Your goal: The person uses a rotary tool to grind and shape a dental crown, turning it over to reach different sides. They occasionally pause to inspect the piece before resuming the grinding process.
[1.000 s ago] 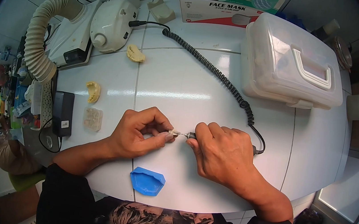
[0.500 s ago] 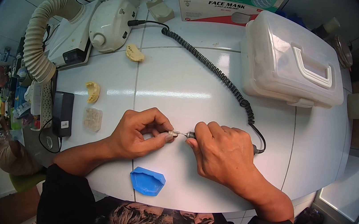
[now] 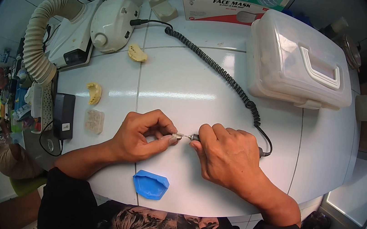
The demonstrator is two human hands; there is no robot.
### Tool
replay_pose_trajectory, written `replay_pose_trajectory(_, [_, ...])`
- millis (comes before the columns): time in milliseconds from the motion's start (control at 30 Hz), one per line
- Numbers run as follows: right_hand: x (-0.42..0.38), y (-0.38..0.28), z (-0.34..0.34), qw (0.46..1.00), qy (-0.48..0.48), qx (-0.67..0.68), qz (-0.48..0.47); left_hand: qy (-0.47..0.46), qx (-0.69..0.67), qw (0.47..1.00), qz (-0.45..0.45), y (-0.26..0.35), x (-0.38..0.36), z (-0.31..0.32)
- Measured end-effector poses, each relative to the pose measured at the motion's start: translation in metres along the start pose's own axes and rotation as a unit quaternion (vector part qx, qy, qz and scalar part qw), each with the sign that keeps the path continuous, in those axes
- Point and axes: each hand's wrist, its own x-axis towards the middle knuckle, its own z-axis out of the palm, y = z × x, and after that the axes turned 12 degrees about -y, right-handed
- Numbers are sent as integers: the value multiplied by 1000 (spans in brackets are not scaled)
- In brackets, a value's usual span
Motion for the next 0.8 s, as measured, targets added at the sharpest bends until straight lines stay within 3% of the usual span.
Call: replay_pose_trajectory(800, [0, 2, -1, 1000, -5, -1, -1, 0, 17, 1000, 0, 1, 0, -1])
